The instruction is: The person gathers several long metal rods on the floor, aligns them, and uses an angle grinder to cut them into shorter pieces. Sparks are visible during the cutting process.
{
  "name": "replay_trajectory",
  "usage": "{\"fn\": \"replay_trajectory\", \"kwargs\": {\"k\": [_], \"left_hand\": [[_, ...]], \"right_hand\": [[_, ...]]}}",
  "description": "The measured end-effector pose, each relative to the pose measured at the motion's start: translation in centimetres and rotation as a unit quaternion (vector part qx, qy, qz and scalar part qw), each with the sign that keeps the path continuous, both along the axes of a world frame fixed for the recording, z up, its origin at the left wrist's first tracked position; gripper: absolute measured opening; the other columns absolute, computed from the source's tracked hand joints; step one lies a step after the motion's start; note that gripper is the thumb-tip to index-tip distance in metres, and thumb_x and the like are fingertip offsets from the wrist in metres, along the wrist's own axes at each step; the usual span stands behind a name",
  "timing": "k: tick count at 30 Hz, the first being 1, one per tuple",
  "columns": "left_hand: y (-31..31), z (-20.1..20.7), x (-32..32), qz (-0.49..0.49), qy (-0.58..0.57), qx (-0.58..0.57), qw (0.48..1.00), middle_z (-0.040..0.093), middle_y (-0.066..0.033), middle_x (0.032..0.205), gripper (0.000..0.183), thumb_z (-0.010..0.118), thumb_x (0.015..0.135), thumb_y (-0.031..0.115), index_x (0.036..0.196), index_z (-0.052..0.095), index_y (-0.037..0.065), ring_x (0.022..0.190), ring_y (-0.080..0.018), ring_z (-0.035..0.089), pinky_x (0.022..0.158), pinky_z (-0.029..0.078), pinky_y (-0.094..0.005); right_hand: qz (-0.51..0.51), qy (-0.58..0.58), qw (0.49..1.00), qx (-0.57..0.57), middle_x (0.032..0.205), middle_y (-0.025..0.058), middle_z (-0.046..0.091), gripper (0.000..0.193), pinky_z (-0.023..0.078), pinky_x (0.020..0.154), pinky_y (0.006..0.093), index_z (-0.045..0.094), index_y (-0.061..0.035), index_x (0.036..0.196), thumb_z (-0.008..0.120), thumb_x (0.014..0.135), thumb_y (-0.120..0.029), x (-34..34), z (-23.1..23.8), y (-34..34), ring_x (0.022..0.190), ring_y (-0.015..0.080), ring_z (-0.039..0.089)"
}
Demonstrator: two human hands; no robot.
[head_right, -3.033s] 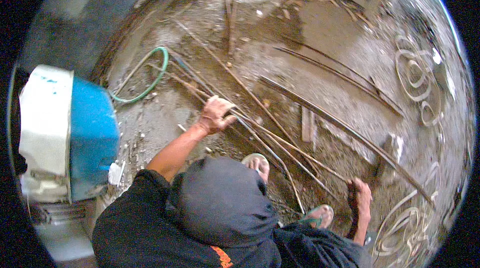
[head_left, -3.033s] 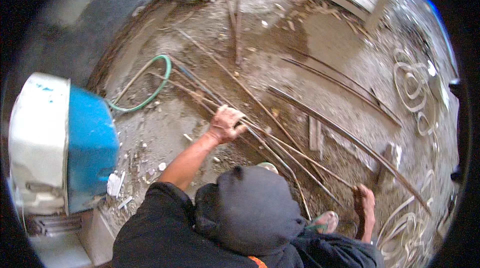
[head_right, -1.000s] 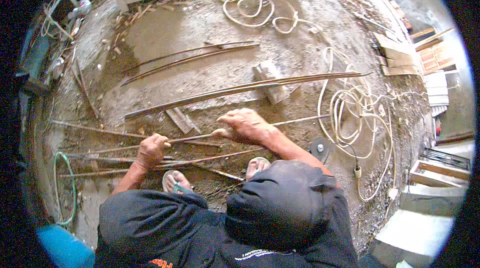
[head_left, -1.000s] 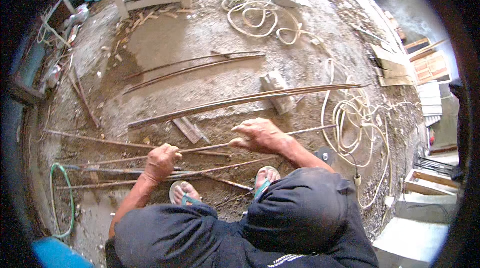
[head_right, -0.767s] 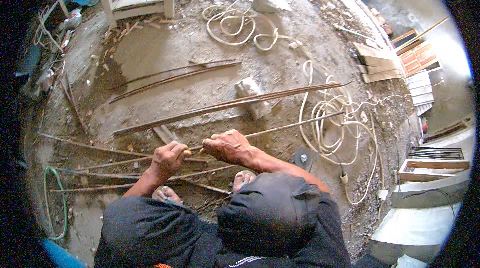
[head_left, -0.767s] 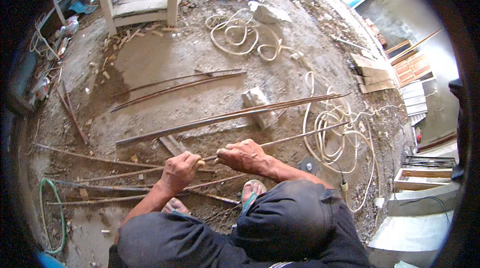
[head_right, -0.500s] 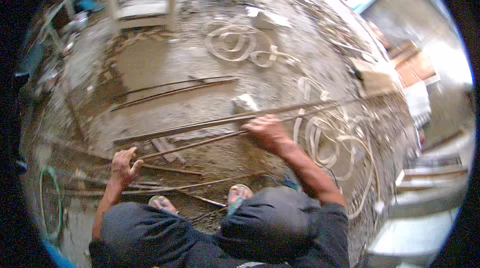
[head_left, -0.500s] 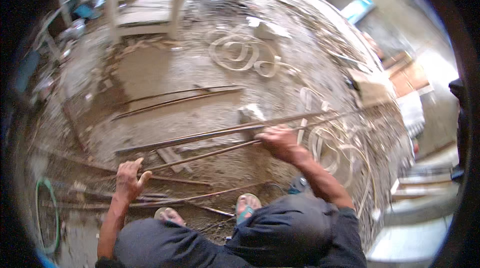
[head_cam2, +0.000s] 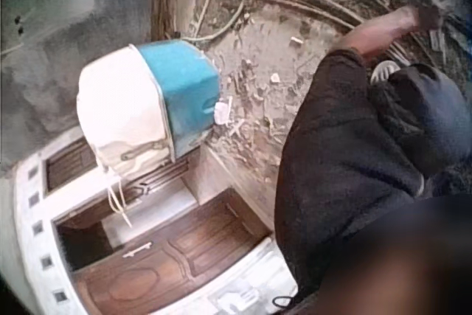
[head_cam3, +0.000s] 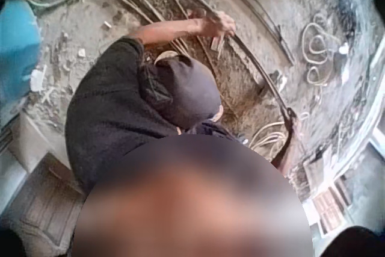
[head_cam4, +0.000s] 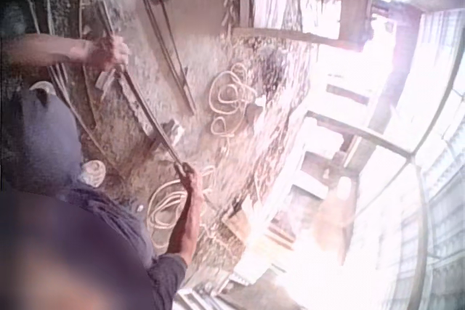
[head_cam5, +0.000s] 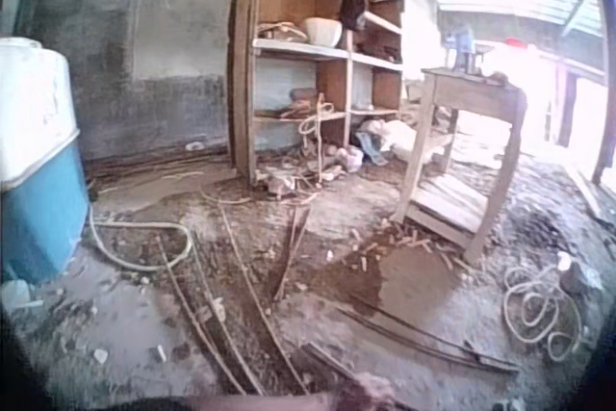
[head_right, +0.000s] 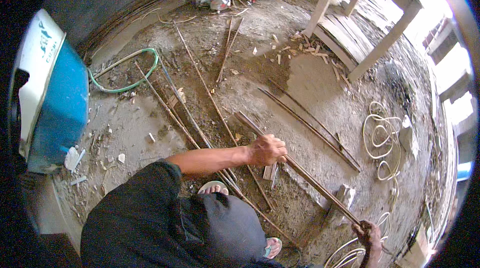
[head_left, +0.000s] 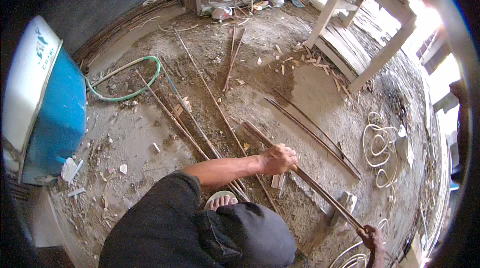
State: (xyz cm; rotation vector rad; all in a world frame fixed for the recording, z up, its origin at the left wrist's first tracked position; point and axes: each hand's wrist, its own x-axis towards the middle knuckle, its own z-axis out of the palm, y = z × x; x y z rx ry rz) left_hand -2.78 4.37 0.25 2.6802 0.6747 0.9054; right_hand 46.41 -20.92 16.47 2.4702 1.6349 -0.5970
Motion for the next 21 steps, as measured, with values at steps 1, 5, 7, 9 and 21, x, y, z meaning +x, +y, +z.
{"fn": "replay_trajectory", "kwargs": {"k": [1, 5, 7, 9, 21], "left_hand": [[0.7, 0.1, 1.1, 0.023, 0.018, 0.010, 1.000, 0.064, -0.0066, 0.083, 0.023, 0.068, 0.090, 0.033, 0.082, 0.065, 0.013, 0.085, -0.0263, 0.068, 0.075, 0.051, -0.0417], [3.4, -1.3, 2.9, 0.035, 0.061, -0.050, 0.996, 0.066, -0.0068, 0.095, 0.025, 0.068, 0.091, 0.039, 0.089, 0.069, 0.014, 0.099, -0.0258, 0.066, 0.086, 0.048, -0.0438], [3.5, -2.5, 3.5, 0.039, 0.069, -0.077, 0.994, 0.067, -0.0070, 0.096, 0.027, 0.067, 0.091, 0.041, 0.092, 0.070, 0.014, 0.100, -0.0260, 0.065, 0.089, 0.047, -0.0442], [3.4, -3.5, 4.1, 0.053, 0.117, -0.110, 0.986, 0.068, -0.0074, 0.099, 0.031, 0.066, 0.092, 0.044, 0.095, 0.070, 0.013, 0.103, -0.0267, 0.065, 0.093, 0.044, -0.0450], [3.6, -7.0, 2.7, 0.112, 0.094, -0.108, 0.983, 0.065, -0.0099, 0.098, 0.031, 0.063, 0.094, 0.042, 0.094, 0.069, 0.012, 0.101, -0.0278, 0.064, 0.091, 0.044, -0.0449]], "right_hand": [[0.018, -0.011, 1.000, -0.014, 0.071, 0.0116, 0.069, 0.029, 0.051, 0.065, 0.0361, 0.077, -0.0085, 0.090, 0.076, 0.086, -0.037, 0.7, -0.7, 0.5, 0.066, 0.0223, 0.067], [0.048, 0.006, 0.999, 0.020, 0.068, 0.0150, 0.063, 0.028, 0.045, 0.060, 0.0410, 0.071, -0.0062, 0.081, 0.074, 0.088, -0.034, 2.9, -4.8, 2.1, 0.061, 0.0265, 0.061], [0.064, -0.004, 0.997, 0.038, 0.069, 0.0161, 0.063, 0.028, 0.046, 0.061, 0.0419, 0.070, -0.0061, 0.080, 0.074, 0.088, -0.033, 3.7, -7.3, 2.6, 0.063, 0.0288, 0.061], [0.062, -0.045, 0.997, 0.021, 0.074, 0.0174, 0.064, 0.027, 0.048, 0.065, 0.0432, 0.071, -0.0064, 0.083, 0.073, 0.089, -0.033, 4.5, -9.4, 3.7, 0.069, 0.0319, 0.063], [0.050, 0.006, 0.998, 0.049, 0.084, 0.0185, 0.067, 0.023, 0.050, 0.073, 0.0470, 0.066, -0.0066, 0.091, 0.072, 0.089, -0.029, 4.6, -14.8, 7.0, 0.084, 0.0396, 0.065]]}}
